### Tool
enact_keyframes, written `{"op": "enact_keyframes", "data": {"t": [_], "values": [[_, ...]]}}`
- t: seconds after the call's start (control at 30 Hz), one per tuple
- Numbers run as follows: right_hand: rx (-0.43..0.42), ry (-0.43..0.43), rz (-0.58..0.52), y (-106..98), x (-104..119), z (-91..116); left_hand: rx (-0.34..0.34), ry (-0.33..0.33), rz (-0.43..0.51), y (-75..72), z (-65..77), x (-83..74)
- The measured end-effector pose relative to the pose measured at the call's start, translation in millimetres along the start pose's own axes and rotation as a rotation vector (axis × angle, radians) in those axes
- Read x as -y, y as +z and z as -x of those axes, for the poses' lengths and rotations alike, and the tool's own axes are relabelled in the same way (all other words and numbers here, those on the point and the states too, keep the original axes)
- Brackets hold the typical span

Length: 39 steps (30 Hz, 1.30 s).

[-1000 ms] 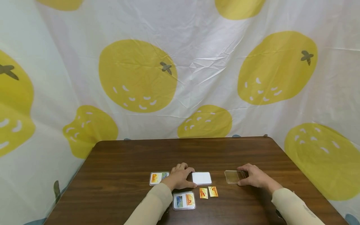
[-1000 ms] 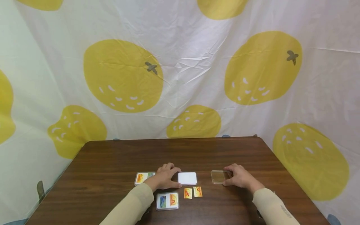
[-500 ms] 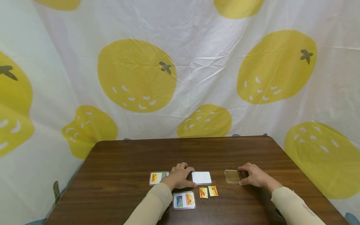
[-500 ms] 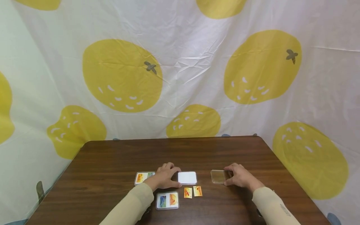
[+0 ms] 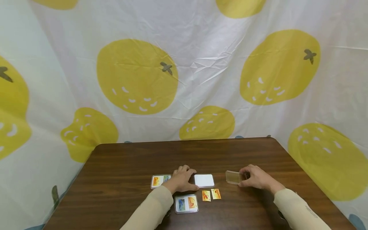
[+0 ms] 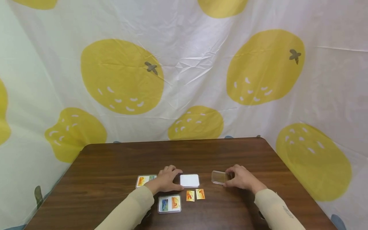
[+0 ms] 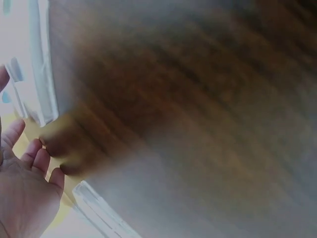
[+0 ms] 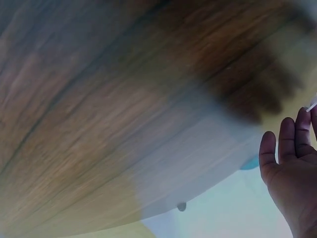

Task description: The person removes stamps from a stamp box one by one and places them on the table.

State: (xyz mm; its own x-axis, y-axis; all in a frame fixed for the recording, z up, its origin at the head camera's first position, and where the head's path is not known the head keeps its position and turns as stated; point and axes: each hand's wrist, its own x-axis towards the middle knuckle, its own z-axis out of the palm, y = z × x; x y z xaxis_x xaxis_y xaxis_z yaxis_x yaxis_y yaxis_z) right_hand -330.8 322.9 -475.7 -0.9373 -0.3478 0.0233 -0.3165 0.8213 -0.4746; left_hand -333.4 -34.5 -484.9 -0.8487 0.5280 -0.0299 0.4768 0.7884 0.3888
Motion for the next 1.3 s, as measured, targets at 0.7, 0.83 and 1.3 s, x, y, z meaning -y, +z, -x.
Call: {"op": "enact_keyframes", "data": {"t": [0.7,0.83,1.3], "values": [[-0.051,-0.112,0.015,3.6,30.5,-10.8,-0.048,0.010,0.108,-15.8,-9.5,0.9],[-0.045,-0.142,0.009,6.6,40.0,-12.8,-0.050,0.019,0.106,-15.6,-10.4,-4.7],[-0.027,-0.163,-0.003,15.1,65.9,-23.5,-0.068,0.086,0.094,-14.7,-14.2,-24.4]]}}
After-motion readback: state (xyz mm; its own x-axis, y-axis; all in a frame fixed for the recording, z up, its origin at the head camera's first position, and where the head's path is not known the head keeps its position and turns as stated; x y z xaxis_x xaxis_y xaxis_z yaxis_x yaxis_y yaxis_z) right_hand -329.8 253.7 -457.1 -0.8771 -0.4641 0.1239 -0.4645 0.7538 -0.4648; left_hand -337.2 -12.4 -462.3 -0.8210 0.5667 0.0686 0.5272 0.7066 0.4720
